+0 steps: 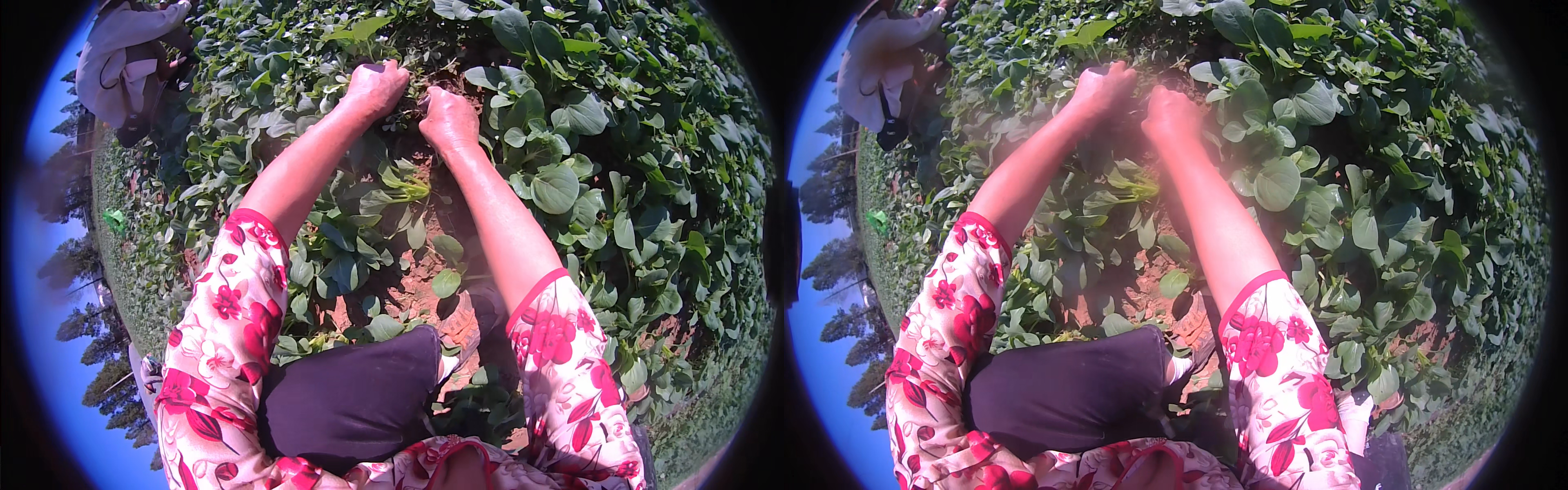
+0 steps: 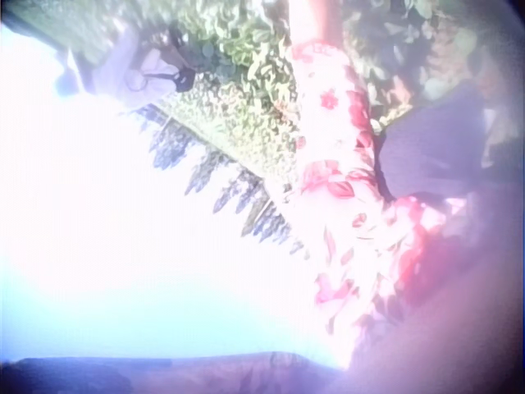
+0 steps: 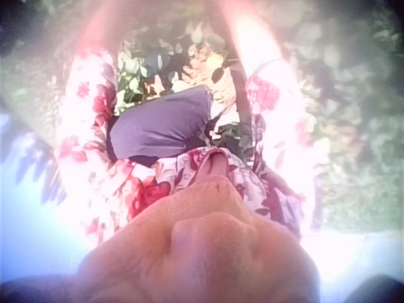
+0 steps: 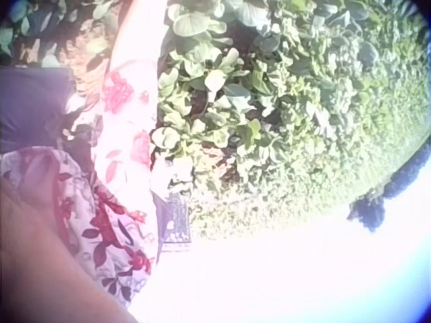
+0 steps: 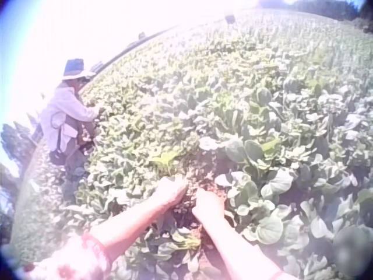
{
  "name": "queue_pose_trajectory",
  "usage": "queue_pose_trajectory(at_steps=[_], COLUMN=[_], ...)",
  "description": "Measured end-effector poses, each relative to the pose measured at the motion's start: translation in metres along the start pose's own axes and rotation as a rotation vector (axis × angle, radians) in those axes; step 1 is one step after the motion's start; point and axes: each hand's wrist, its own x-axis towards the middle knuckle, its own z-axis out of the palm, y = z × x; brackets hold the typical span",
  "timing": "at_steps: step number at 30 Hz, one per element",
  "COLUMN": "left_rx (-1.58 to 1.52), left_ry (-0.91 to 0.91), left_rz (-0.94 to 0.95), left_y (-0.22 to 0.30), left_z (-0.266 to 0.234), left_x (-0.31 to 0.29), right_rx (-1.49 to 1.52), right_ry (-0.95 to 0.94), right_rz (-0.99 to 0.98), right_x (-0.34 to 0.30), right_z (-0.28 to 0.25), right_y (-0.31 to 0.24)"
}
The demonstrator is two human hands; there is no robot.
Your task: The person harvests leafy greens from a field using a small blade and places them into a black bucket.
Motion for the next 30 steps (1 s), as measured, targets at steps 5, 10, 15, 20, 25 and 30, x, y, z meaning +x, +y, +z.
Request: queue_pose_trajectory(at_steps=[5,10,15,20,25,30], left_rx=[-0.123,0.006,-0.023,-0.142,-0.210,-0.228], left_ry=[-0.031,-0.321,-0.351,-0.322,-0.005,-0.026], left_rz=[-0.102,-0.122,-0.170,-0.236,-0.223,-0.157], left_y=[-0.004,-0.004,-0.003,0.010,0.004,0.010], left_z=[-0.003,-0.026,-0.023,-0.032,-0.025,-0.037], left_x=[-0.022,0.010,0.050,0.019,-0.034,-0.052], right_rx=[0.140,0.406,0.071,0.148,0.234,0.269], right_ry=[0.080,0.176,0.070,0.061,0.081,0.014], right_rz=[-0.006,0.151,0.074,-0.054,0.128,0.125], right_x=[-0.080,-0.099,0.021,-0.025,-0.107,-0.128], right_z=[-0.017,-0.008,-0.007,-0.007,-0.042,-0.063], right_y=[0.012,0.019,0.010,0.027,0.034,0.032])
